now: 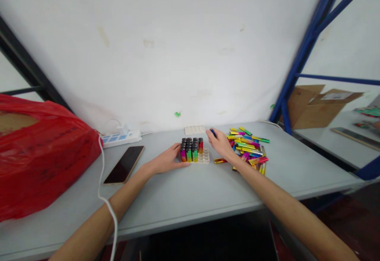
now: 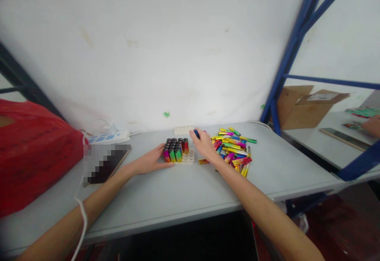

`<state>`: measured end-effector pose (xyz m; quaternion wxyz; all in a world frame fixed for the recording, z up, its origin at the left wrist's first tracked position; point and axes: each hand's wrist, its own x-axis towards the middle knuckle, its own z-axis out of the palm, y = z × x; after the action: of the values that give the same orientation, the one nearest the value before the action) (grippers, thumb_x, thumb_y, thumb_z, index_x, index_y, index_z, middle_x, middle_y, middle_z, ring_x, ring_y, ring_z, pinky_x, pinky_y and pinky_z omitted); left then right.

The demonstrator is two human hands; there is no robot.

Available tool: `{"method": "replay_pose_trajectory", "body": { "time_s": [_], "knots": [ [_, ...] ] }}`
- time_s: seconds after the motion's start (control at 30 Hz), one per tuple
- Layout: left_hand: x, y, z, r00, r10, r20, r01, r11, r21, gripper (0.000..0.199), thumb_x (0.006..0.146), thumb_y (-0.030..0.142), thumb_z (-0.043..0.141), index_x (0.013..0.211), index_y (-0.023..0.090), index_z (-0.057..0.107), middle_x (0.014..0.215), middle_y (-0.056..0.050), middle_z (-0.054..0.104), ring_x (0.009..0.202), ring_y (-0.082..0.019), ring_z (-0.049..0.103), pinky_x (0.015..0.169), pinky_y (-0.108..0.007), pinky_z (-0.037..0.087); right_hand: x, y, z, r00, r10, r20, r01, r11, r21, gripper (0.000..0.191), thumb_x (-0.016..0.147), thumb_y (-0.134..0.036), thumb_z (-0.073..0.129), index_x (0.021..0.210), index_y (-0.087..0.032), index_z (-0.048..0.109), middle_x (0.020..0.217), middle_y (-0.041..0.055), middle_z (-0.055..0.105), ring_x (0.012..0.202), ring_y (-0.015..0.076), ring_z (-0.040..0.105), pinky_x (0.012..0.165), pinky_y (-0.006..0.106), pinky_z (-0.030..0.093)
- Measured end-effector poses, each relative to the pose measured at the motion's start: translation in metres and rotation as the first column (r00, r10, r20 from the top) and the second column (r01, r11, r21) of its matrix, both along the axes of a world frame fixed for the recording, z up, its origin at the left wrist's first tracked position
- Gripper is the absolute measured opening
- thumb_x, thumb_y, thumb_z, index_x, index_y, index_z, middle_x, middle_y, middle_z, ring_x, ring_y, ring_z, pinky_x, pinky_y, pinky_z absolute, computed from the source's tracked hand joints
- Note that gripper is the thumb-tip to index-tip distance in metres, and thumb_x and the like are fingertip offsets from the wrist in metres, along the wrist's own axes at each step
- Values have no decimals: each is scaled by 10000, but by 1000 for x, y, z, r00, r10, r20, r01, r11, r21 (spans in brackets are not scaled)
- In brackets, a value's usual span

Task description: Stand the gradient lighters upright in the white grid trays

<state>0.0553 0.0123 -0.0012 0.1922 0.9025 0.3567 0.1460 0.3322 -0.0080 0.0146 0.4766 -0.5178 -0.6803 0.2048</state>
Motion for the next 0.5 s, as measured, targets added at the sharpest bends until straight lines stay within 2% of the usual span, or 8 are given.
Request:
{"method": "replay_pose_trajectory", "body": {
  "time_s": [0.1, 0.2, 0.27, 0.37, 0.5],
  "knots": [
    [0, -1, 0, 1000, 9, -6, -9, 1000, -16, 797, 914, 656, 708, 1536, 196, 514, 1606, -143, 512, 1471, -359, 518, 1295, -467, 369, 4, -3, 2, 995, 74, 66, -75, 997, 2, 405, 1084, -580, 373, 867, -257, 484, 682, -32, 566, 610, 160, 534, 631, 276, 415],
    [1, -1, 1, 1000, 5, -15, -5, 1000, -26, 777, 918, 633, 711, 1525, 185, 525, 1590, -151, 515, 1463, -354, 518, 1293, -463, 370, 8, -5, 5, 957, 87, 277, -129, 982, 136, 409, 1119, -542, 345, 908, -242, 527, 856, 35, 653, 757, 188, 605, 763, 306, 457],
    [1, -1, 1, 1000, -1, -6, 1, 1000, -22, 745, 922, 621, 712, 1509, 196, 542, 1577, -146, 527, 1450, -353, 529, 1287, -464, 379, 10, -5, 7, 908, 70, 414, -160, 969, 188, 442, 1125, -548, 354, 900, -233, 566, 891, 63, 669, 825, 211, 616, 803, 319, 446],
    [0, 0, 0, 1000, 1, 8, -1, 1000, -20, 737, 912, 615, 725, 1501, 207, 550, 1555, -142, 549, 1424, -356, 555, 1272, -469, 403, 11, -5, 5, 845, 109, 524, -197, 974, 115, 503, 1123, -587, 377, 867, -225, 613, 774, 47, 665, 731, 208, 598, 735, 307, 412],
    [0, 1, -1, 1000, 8, 11, -8, 1000, -14, 751, 903, 621, 728, 1501, 205, 545, 1551, -147, 554, 1428, -363, 552, 1273, -480, 402, 10, -1, -1, 839, 161, 519, -214, 976, 43, 559, 1095, -656, 414, 827, -215, 631, 729, 43, 689, 658, 187, 583, 672, 288, 375]
  ]
}}
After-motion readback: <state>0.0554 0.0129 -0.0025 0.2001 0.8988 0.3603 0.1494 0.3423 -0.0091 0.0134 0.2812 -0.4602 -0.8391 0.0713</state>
